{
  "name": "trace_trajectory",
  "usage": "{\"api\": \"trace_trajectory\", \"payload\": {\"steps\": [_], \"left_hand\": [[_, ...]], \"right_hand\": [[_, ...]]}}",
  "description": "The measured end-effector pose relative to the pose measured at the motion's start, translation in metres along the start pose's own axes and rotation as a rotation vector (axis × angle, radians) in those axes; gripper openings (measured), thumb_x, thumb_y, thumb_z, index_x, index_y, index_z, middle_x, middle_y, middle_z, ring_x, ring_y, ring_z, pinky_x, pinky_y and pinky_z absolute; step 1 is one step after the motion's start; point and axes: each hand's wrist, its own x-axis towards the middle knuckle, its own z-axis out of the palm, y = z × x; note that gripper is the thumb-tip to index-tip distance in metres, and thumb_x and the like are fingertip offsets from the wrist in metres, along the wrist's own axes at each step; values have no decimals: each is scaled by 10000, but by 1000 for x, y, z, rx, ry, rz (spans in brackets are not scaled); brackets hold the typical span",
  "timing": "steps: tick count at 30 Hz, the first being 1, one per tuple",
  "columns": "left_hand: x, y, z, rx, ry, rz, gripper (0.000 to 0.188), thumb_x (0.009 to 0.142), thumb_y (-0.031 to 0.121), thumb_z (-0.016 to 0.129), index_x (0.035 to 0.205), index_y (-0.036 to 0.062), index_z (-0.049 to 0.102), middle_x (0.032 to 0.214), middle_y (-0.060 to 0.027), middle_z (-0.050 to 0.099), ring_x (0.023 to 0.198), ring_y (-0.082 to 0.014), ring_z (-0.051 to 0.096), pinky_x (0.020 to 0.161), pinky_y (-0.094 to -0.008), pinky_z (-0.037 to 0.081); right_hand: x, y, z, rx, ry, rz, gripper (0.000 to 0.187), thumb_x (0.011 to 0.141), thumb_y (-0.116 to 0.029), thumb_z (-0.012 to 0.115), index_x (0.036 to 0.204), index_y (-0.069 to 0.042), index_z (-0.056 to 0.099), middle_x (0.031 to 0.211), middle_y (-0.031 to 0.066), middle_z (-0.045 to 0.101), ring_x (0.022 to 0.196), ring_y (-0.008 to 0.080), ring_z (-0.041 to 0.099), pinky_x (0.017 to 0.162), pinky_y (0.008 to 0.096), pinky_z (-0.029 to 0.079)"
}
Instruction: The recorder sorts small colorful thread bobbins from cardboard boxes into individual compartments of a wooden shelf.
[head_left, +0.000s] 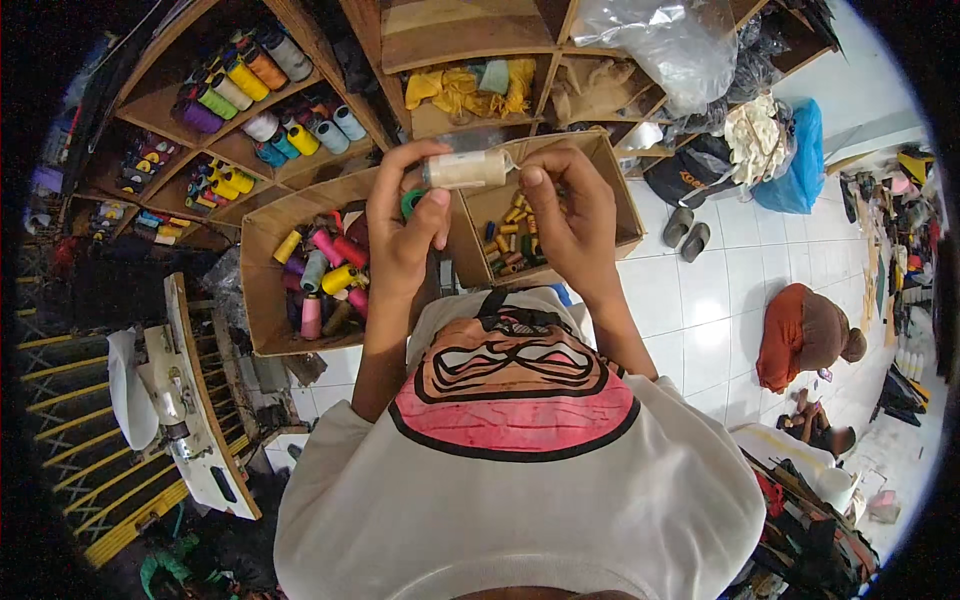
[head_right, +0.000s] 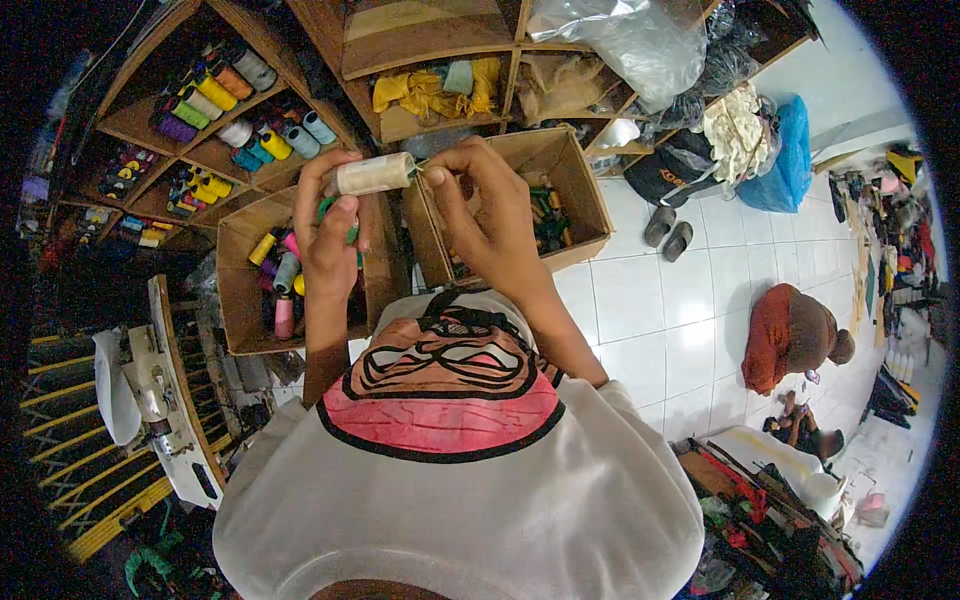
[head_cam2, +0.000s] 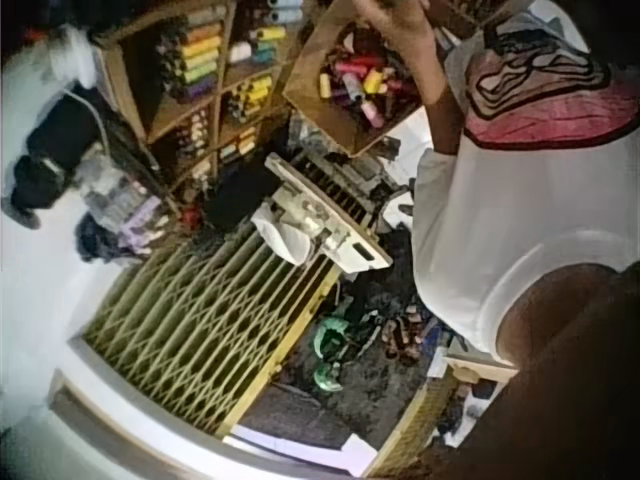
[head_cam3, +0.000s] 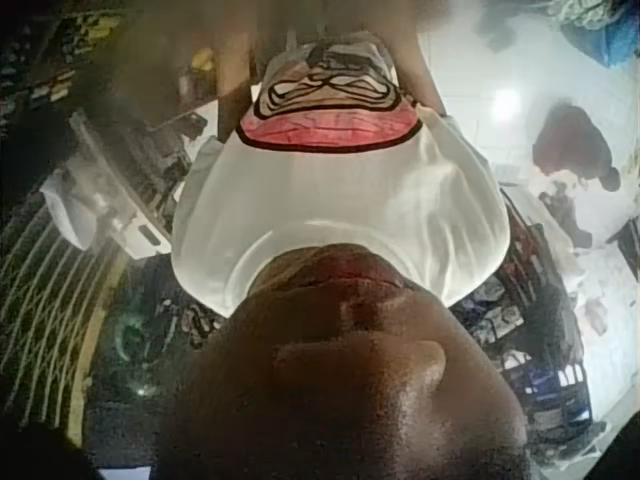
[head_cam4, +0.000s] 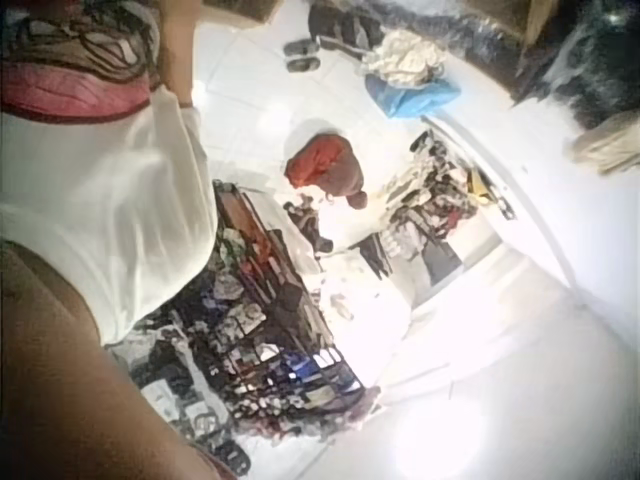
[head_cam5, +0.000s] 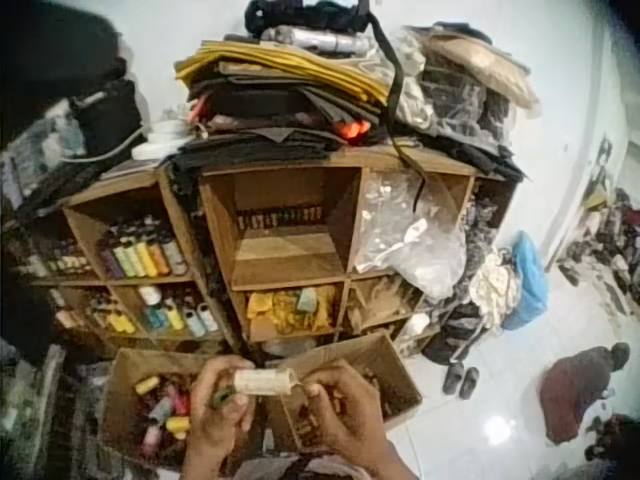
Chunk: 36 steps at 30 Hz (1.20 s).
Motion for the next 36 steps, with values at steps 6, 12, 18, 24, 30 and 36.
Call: {"api": "trace_trajectory", "payload": {"steps": [6, 12, 18, 24, 30, 36], "left_hand": [[-1, 1, 0, 17, 20, -21, 390, 852, 249, 596, 1158, 25, 505, 738, -24, 547, 483, -25, 396, 434, -180, 309], [-2, -1, -1, 14, 35, -13, 393, 846, 254, 606, 1153, 28, 514, 765, -33, 557, 486, -29, 403, 433, -185, 318], [-2, -2, -2, 23, 24, -32, 398, 846, 267, 607, 1150, 25, 519, 775, -35, 559, 491, -31, 406, 435, -188, 326], [0, -5, -5, 16, 2, -23, 397, 845, 267, 610, 1147, 25, 520, 770, -30, 554, 493, -32, 408, 433, -191, 328], [0, -2, -2, 3, 18, -42, 386, 842, 266, 615, 1136, 32, 528, 758, -18, 545, 493, -32, 406, 435, -191, 326], [1, -6, -8, -9, 24, -38, 376, 845, 263, 611, 1133, 35, 529, 753, -14, 543, 491, -32, 402, 435, -189, 313]], "right_hand": [[-1, 1, 2, 36, -15, 47, 63, 897, -55, 567, 888, 5, 549, 767, 108, 542, 646, 189, 508, 607, 286, 413], [-4, 1, 2, 41, -46, 105, 81, 919, -63, 532, 893, 12, 543, 783, 132, 555, 663, 245, 538, 628, 309, 430], [-6, 4, 4, -2, -50, 158, 149, 942, -104, 497, 863, 12, 548, 744, 163, 559, 664, 307, 565, 623, 344, 438], [-5, 0, 5, 5, -50, 187, 212, 961, -136, 480, 821, 10, 541, 672, 146, 547, 556, 283, 539, 550, 345, 424], [-3, 3, 3, -44, -112, 190, 327, 1001, -231, 425, 807, 7, 536, 620, 69, 527, 524, 133, 486, 512, 271, 395], [6, 6, 0, 105, 14, 135, 279, 961, -253, 507, 1032, 13, 555, 878, 120, 565, 759, 180, 529, 694, 305, 430]]}}
